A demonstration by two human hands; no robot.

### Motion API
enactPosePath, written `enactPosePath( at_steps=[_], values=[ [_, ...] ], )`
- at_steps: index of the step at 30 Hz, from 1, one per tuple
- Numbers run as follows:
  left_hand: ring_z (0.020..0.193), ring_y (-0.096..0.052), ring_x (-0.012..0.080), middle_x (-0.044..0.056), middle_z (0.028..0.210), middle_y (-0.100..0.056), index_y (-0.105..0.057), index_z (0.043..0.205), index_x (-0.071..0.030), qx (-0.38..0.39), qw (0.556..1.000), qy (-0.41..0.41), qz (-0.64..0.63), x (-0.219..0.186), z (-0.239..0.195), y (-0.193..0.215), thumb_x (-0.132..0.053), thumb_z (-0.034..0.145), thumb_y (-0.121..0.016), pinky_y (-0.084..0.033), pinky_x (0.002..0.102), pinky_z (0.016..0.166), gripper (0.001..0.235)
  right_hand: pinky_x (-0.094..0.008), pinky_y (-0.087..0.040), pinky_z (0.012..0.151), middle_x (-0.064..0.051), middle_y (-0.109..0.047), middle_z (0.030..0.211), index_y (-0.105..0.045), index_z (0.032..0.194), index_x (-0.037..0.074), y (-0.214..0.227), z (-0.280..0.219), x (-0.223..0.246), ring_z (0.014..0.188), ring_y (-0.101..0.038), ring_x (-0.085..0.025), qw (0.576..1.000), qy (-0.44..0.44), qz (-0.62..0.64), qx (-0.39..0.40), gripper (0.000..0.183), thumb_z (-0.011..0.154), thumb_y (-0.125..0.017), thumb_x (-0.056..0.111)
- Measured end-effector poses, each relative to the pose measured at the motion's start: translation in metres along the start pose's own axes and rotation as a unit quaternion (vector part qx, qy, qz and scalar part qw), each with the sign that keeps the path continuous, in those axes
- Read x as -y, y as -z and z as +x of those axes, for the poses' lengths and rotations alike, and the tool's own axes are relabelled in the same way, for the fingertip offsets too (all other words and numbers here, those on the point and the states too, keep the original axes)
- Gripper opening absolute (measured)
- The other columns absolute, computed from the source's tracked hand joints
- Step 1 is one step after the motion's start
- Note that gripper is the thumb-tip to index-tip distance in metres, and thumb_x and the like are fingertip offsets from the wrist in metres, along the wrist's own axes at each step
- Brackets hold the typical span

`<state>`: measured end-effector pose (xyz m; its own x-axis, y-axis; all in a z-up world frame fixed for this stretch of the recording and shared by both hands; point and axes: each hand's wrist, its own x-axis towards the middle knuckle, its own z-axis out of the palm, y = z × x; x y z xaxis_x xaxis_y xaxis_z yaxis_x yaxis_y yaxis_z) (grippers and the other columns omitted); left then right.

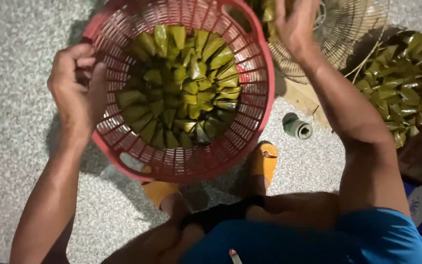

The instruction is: Wrapping dough rings in leaves and arranging them in a red plastic basket.

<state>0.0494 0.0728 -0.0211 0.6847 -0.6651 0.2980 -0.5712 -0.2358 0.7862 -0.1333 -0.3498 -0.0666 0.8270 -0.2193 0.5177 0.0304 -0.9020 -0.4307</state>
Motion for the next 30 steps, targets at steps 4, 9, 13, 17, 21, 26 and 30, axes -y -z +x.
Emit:
enactPosePath(
  at_steps=[4, 9, 13, 17, 21, 26, 30],
  values=[
    [0.084, -0.061, 0.0255, 0.026, 0.110, -0.066, -0.058, 0.127, 0.018, 0.015, 1.000, 0.011, 0.016, -0.009, 0.006, -0.009, 0.023, 0.100, -0.068, -0.052, 0.033, 0.071, 0.029, -0.043, -0.058, 0.053, -0.024, -0.063, 0.114, -0.075, 0.114, 0.001, -0.002, -0.095, -0.114, 0.072, -0.065, -0.036, 0.949, -0.140, -0.231, 0.163, 0.025, 0.092, -0.065, 0.008],
    [0.098, -0.066, 0.0319, 0.023, 0.114, -0.065, -0.064, 0.122, 0.012, 0.038, 0.998, -0.005, 0.054, -0.019, 0.012, -0.032, 0.018, 0.094, -0.070, -0.055, 0.039, 0.083, 0.030, -0.053, -0.053, 0.072, -0.028, -0.055, 0.122, -0.051, 0.140, -0.002, -0.032, -0.157, -0.151, 0.085, -0.061, -0.042, 0.904, -0.249, -0.243, 0.249, 0.041, 0.099, -0.052, 0.003],
    [0.099, -0.068, 0.0355, 0.026, 0.115, -0.067, -0.066, 0.120, 0.016, 0.057, 0.997, -0.018, 0.050, -0.024, 0.016, -0.049, 0.015, 0.094, -0.072, -0.057, 0.040, 0.082, 0.027, -0.047, -0.064, 0.066, -0.025, -0.054, 0.118, -0.043, 0.136, -0.007, -0.025, -0.148, -0.142, 0.086, -0.061, -0.036, 0.912, -0.203, -0.213, 0.285, 0.068, 0.101, -0.077, 0.040],
    [0.104, -0.069, 0.0400, 0.033, 0.115, -0.070, -0.064, 0.118, 0.018, 0.062, 0.994, -0.069, 0.049, 0.000, 0.015, -0.066, 0.020, 0.091, -0.070, -0.061, 0.044, 0.088, 0.028, -0.033, -0.063, 0.050, -0.018, -0.065, 0.090, -0.058, 0.118, 0.000, -0.007, -0.140, -0.116, 0.059, -0.065, -0.025, 0.888, -0.269, -0.174, 0.330, 0.027, 0.105, -0.068, 0.021],
    [0.101, -0.069, 0.0380, 0.031, 0.117, -0.071, -0.064, 0.119, 0.015, 0.077, 0.992, -0.087, 0.038, -0.008, 0.013, -0.069, 0.018, 0.093, -0.073, -0.060, 0.043, 0.085, 0.027, -0.043, -0.053, 0.075, -0.014, -0.059, 0.102, -0.052, 0.095, 0.007, 0.026, -0.122, -0.085, 0.089, -0.055, -0.029, 0.936, -0.283, -0.019, 0.209, 0.019, 0.099, -0.069, 0.014],
    [0.090, -0.069, 0.0309, 0.022, 0.108, -0.068, -0.062, 0.127, 0.010, 0.164, 0.984, 0.068, 0.001, -0.079, 0.025, -0.066, -0.001, 0.099, -0.066, -0.061, 0.035, 0.069, 0.030, -0.026, -0.068, 0.065, -0.010, -0.061, 0.092, -0.050, 0.096, 0.006, 0.071, -0.092, -0.036, 0.073, -0.070, -0.017, 0.829, -0.410, 0.375, 0.057, 0.020, 0.111, -0.057, -0.004],
    [0.102, -0.072, 0.0290, 0.020, 0.122, -0.070, -0.056, 0.132, 0.002, 0.282, 0.945, 0.147, -0.080, -0.111, 0.031, -0.079, -0.018, 0.096, -0.064, -0.060, 0.038, 0.081, 0.043, -0.029, -0.067, 0.075, -0.007, -0.058, 0.111, -0.055, 0.129, 0.010, 0.071, -0.057, 0.029, 0.082, -0.069, -0.017, 0.681, -0.331, 0.644, 0.104, 0.027, 0.104, -0.057, 0.000]
  ],
)
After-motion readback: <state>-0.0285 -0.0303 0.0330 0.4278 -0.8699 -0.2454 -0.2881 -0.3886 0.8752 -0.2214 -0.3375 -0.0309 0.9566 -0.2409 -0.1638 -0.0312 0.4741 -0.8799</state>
